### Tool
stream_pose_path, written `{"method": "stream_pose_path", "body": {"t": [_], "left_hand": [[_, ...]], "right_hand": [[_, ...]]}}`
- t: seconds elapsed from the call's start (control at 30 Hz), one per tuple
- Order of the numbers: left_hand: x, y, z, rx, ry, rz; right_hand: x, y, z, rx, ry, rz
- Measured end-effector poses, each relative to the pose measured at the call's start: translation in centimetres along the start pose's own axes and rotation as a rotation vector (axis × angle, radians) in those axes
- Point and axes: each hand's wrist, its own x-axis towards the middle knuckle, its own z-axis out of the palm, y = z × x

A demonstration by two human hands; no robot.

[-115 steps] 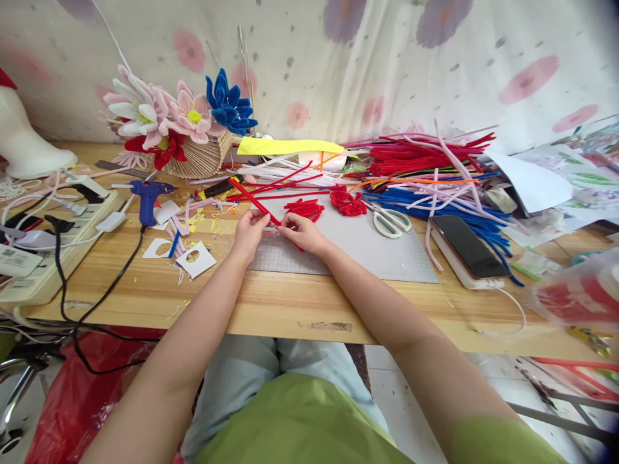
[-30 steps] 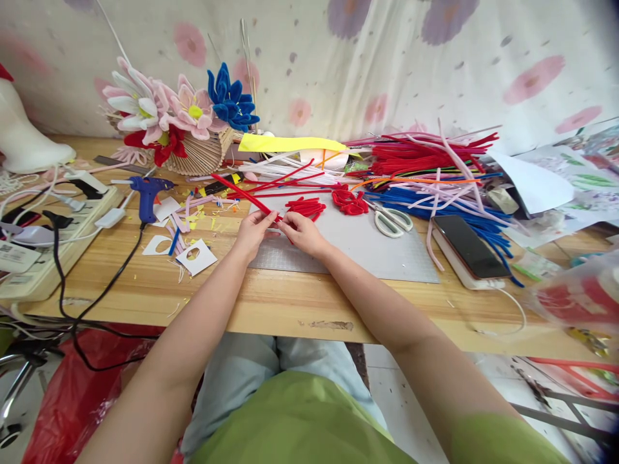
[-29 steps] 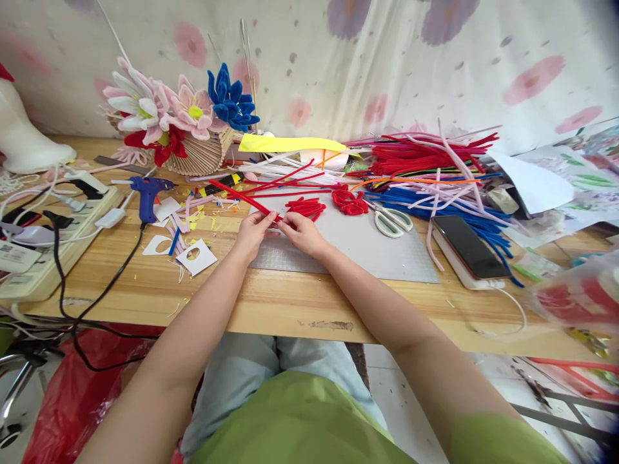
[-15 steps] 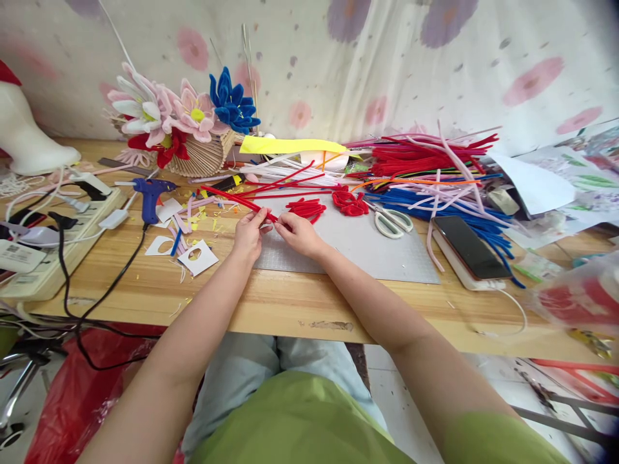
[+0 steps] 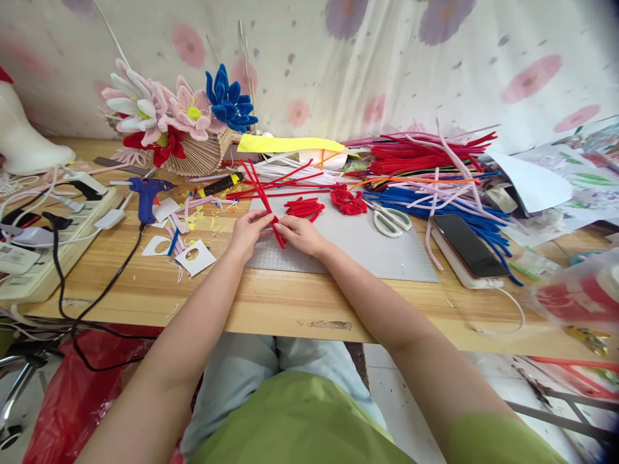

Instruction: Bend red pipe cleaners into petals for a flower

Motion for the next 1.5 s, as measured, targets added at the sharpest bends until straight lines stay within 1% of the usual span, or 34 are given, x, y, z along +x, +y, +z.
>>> {"method": "stream_pose_path", "body": {"t": [0.07, 0.13, 0.2, 0.27, 0.33, 0.43, 0.53, 0.67, 0.73, 0.83, 0.9, 1.1, 1.2, 1.27, 1.33, 1.37, 1.5], "left_hand": [[0.0, 0.1, 0.0, 0.019, -0.022, -0.013], [0.0, 0.1, 0.0, 0.026, -0.043, -0.016], [0.0, 0.1, 0.0, 0.026, -0.050, -0.009], [0.0, 0.1, 0.0, 0.019, -0.041, 0.010], [0.1, 0.1, 0.0, 0.006, -0.027, 0.023], [0.3, 0.0, -0.1, -0.023, -0.022, 0.021], [0.5, 0.0, -0.2, -0.051, -0.025, 0.027], [0.5, -0.2, -0.2, -0.037, -0.005, 0.106], [0.4, -0.2, -0.1, -0.023, -0.039, 0.084], [0.1, -0.2, 0.1, -0.010, -0.158, -0.030], [0.0, -0.2, 0.2, -0.007, -0.196, -0.075], [-0.1, -0.5, 0.5, -0.064, -0.113, -0.080], [-0.1, -0.7, 0.7, -0.069, -0.094, -0.067], [-0.1, -0.6, 0.8, -0.084, -0.070, -0.046], [-0.1, -0.5, 0.7, -0.091, -0.061, -0.024], [-0.2, -0.5, 0.7, -0.086, -0.075, -0.015], [-0.4, -0.6, 0.7, 0.055, -0.167, 0.008]], "right_hand": [[0.1, 0.2, 0.0, 0.182, -0.048, 0.023], [0.3, 0.6, 0.0, 0.389, -0.058, 0.062], [0.4, 0.9, 0.1, 0.547, -0.006, 0.134], [0.6, 1.2, 0.1, 0.602, 0.061, 0.217], [0.7, 1.4, 0.0, 0.589, 0.069, 0.264], [0.7, 1.3, 0.0, 0.573, 0.008, 0.271], [0.7, 1.0, 0.1, 0.621, -0.014, 0.277], [0.7, 0.9, 0.3, 0.683, -0.034, 0.331], [0.7, 0.9, 0.3, 0.696, -0.021, 0.350], [0.7, 0.8, 0.3, 0.722, 0.008, 0.348], [0.7, 0.6, 0.2, 0.736, 0.011, 0.355], [0.7, -0.2, 0.5, 0.642, -0.065, 0.386], [0.6, -0.1, 0.5, 0.605, -0.079, 0.404], [0.5, 0.2, 0.3, 0.560, -0.089, 0.386], [0.4, 0.5, 0.0, 0.504, -0.052, 0.372], [0.4, 0.6, -0.2, 0.482, -0.006, 0.374], [0.8, 0.6, -0.5, 0.480, 0.274, 0.378]]}}
